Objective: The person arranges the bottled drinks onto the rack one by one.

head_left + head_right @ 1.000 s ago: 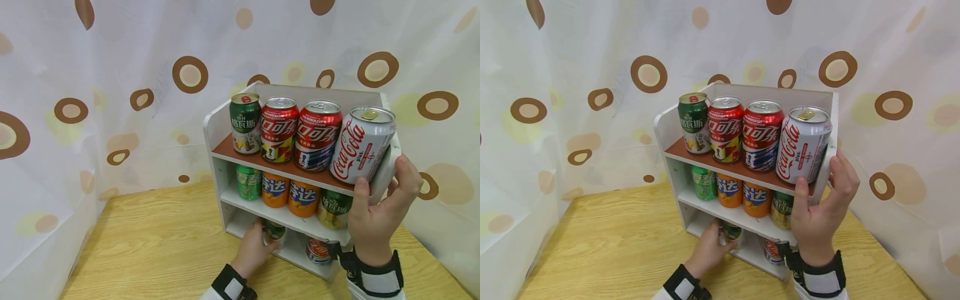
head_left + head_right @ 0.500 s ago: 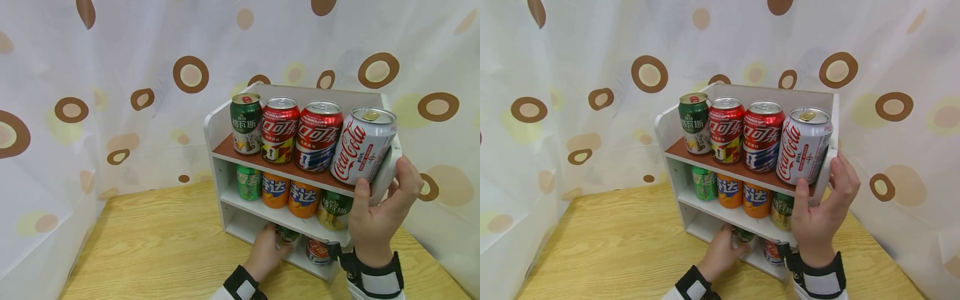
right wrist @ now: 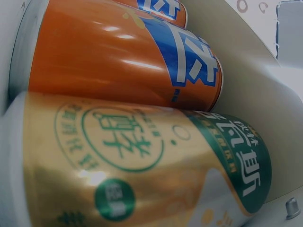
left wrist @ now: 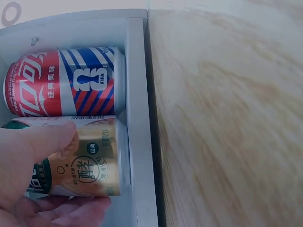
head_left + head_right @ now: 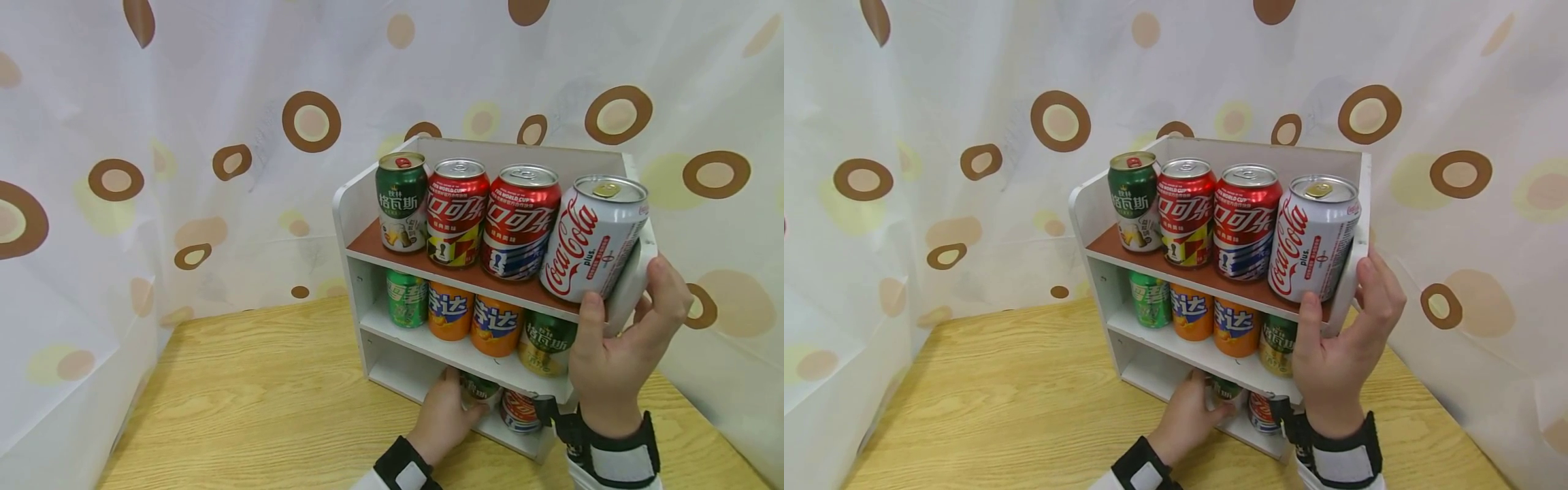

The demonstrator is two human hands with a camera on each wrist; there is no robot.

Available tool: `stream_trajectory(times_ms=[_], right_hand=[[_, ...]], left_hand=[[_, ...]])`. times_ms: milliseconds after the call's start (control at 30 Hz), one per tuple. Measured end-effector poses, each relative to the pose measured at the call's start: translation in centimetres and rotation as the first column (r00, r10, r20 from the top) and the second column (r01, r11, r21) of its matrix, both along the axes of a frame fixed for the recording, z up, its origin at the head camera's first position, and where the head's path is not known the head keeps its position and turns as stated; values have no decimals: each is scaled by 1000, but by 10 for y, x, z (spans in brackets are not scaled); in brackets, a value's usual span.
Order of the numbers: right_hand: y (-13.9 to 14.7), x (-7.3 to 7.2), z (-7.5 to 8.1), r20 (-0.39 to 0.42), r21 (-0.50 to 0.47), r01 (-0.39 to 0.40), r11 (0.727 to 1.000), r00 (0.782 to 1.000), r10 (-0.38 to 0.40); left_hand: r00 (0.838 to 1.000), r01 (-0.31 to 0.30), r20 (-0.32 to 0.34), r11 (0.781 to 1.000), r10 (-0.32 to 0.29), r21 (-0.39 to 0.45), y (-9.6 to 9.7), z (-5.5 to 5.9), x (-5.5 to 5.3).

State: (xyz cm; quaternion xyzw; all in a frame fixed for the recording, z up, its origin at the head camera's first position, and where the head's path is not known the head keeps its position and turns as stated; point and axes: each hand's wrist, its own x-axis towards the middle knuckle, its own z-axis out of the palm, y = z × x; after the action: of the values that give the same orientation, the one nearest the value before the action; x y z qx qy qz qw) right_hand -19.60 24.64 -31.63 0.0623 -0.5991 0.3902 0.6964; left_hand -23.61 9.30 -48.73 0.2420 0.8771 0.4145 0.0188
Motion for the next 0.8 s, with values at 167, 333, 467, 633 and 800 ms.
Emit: stream_trajectory(times_ms=[167, 333, 467, 633, 800], right_hand=[[-1, 0, -1, -12, 0, -14, 1000, 1000, 14], [-1, 0, -2, -11, 0, -18, 1000, 1000, 18], [-1, -1, -2, -11, 0, -25, 1000, 1000, 25], [0, -3, -1, -23, -14, -34, 999, 999, 34], [0, -3, 0, -42, -44, -49, 998, 998, 47]], left_hand=[[1000, 7, -6, 1000, -7, -6, -1, 1, 1], [999, 31, 25, 999, -31, 6, -6, 4, 1], [999, 43, -26, 998, -44, -43, -16, 5, 0], [996, 23, -82, 996, -30, -89, -37, 9, -4], [996, -32, -85, 998, 27, -57, -62, 19, -7]])
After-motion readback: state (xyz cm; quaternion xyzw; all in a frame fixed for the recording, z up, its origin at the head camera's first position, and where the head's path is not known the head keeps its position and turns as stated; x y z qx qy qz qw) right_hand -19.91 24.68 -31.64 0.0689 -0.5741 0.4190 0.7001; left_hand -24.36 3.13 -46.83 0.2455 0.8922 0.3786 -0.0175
